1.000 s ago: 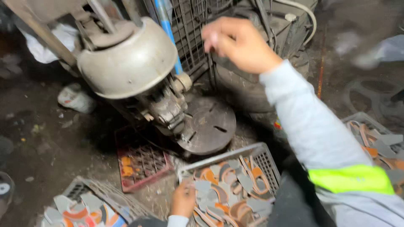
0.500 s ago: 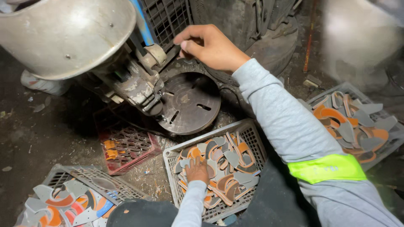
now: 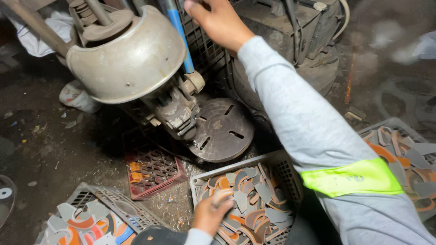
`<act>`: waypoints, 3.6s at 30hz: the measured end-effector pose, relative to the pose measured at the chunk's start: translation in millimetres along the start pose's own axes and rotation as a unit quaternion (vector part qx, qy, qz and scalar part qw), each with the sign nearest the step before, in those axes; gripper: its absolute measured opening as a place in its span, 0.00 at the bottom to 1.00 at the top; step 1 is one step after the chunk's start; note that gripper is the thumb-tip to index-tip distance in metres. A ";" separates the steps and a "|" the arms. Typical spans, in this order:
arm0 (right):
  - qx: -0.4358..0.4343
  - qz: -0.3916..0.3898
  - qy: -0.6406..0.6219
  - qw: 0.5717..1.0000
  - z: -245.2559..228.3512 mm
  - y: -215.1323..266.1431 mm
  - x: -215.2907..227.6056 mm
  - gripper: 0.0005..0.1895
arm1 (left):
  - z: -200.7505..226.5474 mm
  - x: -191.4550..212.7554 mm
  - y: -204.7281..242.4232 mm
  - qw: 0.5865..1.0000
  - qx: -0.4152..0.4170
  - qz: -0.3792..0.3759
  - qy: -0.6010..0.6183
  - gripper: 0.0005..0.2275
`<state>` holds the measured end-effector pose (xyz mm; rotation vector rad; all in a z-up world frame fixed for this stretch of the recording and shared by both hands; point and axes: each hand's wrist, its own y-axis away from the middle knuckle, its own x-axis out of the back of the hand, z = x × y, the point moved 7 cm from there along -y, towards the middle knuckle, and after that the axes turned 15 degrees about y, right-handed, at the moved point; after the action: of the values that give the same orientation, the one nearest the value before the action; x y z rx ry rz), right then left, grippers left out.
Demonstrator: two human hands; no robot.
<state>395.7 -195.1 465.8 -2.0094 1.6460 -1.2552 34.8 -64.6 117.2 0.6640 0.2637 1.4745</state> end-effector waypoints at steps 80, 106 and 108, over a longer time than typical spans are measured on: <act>0.009 0.024 -0.177 0.984 -107.7 105.9 67.2 0.08 | 24.3 108.0 -100.0 0.993 -0.062 -0.043 0.090 0.15; -0.017 0.040 -0.168 0.985 -86.3 106.9 54.1 0.12 | 60.7 174.3 -122.3 0.940 -0.155 0.265 -0.147 0.18; -0.025 0.052 -0.140 0.988 -85.1 106.2 56.9 0.12 | 34.4 181.3 -113.6 0.976 -0.075 0.195 -0.064 0.20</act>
<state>260.6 -254.1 471.4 -1.9917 1.6348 -0.8584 167.3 106.8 122.6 0.7110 -0.0834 1.7958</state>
